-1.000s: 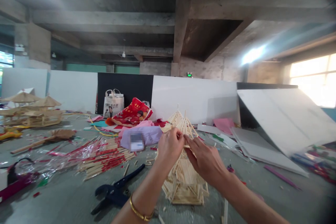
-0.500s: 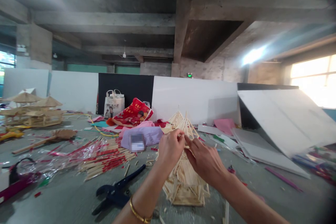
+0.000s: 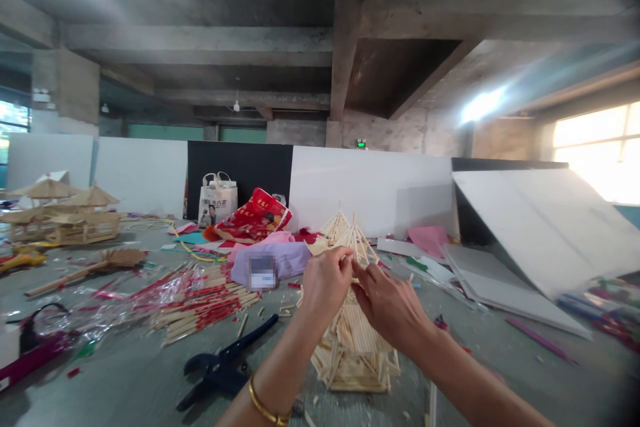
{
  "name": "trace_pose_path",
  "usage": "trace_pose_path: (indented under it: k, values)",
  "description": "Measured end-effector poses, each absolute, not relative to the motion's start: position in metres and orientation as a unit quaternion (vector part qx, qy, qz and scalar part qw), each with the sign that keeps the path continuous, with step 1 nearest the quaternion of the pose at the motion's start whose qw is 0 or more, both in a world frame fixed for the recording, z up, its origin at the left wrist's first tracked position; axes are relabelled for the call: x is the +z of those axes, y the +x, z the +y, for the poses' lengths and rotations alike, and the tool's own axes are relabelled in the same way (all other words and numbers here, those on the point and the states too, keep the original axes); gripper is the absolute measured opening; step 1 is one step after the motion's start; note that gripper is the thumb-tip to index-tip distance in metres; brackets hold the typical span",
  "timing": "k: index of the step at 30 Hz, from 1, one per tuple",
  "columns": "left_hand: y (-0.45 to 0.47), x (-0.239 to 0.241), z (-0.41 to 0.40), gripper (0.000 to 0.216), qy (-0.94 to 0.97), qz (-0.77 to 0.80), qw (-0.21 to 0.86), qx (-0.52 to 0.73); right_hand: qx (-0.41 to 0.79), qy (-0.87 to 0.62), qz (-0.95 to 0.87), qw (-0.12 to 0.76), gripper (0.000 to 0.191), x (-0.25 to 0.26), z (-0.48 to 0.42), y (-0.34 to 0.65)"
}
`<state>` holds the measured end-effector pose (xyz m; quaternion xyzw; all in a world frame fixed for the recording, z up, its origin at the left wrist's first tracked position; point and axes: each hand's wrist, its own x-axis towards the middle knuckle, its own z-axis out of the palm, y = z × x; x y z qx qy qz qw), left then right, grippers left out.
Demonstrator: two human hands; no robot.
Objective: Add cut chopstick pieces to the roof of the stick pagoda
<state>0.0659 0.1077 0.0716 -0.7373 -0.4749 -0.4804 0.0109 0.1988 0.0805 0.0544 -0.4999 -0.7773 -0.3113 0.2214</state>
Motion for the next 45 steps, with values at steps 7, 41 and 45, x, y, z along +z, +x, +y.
trace_pose_path:
  k: [7,41,45]
  values:
    - [0.067,0.071,0.108,0.026,-0.743,-0.475,0.012,-0.472,-0.316,-0.5,-0.775,0.222,0.033,0.053,0.079,0.2]
    - [0.06,0.064,0.1,0.023,-0.754,-0.454,0.029,-0.474,-0.397,-0.429,-0.787,0.197,0.031,0.045,0.084,0.21]
    - [0.059,0.062,0.1,0.024,-0.755,-0.456,0.027,-0.47,-0.421,-0.428,-0.778,0.185,0.035,0.042,0.086,0.209]
